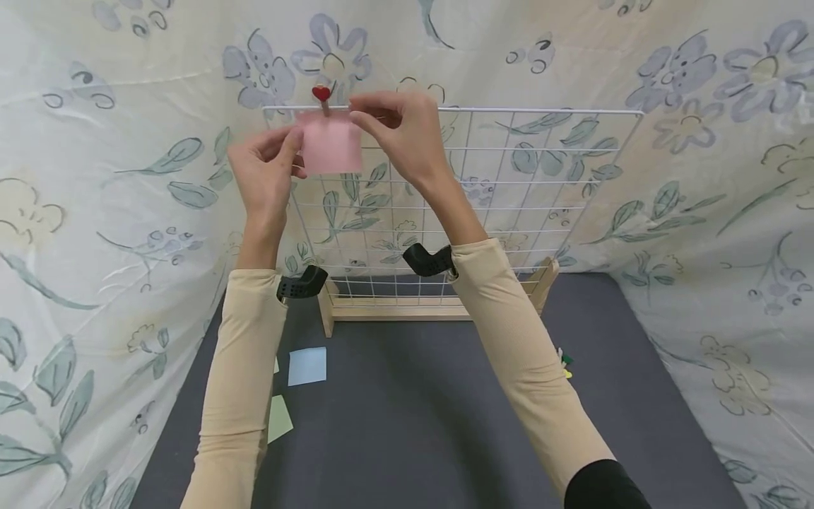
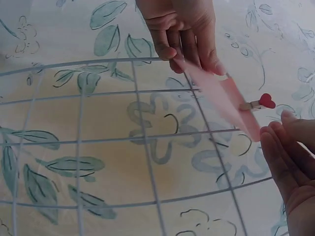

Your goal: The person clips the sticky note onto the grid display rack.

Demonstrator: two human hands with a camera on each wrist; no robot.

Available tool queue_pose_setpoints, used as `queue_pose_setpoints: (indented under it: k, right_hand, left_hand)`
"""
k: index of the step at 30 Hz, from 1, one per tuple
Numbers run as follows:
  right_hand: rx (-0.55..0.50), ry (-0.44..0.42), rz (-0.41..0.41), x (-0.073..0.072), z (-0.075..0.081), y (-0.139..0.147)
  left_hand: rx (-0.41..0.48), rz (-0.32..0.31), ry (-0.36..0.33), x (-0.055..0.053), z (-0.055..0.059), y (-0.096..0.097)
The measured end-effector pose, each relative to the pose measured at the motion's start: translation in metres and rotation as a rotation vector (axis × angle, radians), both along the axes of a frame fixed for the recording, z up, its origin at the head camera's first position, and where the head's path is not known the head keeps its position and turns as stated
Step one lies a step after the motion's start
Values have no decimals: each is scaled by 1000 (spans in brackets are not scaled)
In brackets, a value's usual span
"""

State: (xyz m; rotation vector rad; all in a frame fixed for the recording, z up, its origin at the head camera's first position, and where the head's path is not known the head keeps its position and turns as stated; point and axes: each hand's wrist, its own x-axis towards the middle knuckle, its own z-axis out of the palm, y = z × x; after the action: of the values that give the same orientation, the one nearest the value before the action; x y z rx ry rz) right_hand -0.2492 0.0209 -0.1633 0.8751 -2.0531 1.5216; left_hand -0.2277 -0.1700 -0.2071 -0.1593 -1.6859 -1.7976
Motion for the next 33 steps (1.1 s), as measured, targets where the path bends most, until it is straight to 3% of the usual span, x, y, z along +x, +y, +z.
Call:
queue_pose_setpoints:
  k: [9,13,16,22,27,33]
  right_hand:
    - [18,-19,2,-2,-35,14]
    - [38,-63,-9,0,-45,19]
    - [45,-98,-12,1,-49,21]
    - [42,-76,-6,6,-59,28]
    - [33,-59,9,11,-73,36]
    - [27,-54,-13,12,-92,47]
  left_hand:
    - [1,-57,-58,11,-18,-1]
    - [1,-71,-54,14,-26,-3]
    - [-13,-61,-47,17,-32,-5]
    - [-49,-27,-58,23,-46,-8]
    - [-49,18,-65,28,-61,-15]
    - [-37,25,-86,32,-81,-23]
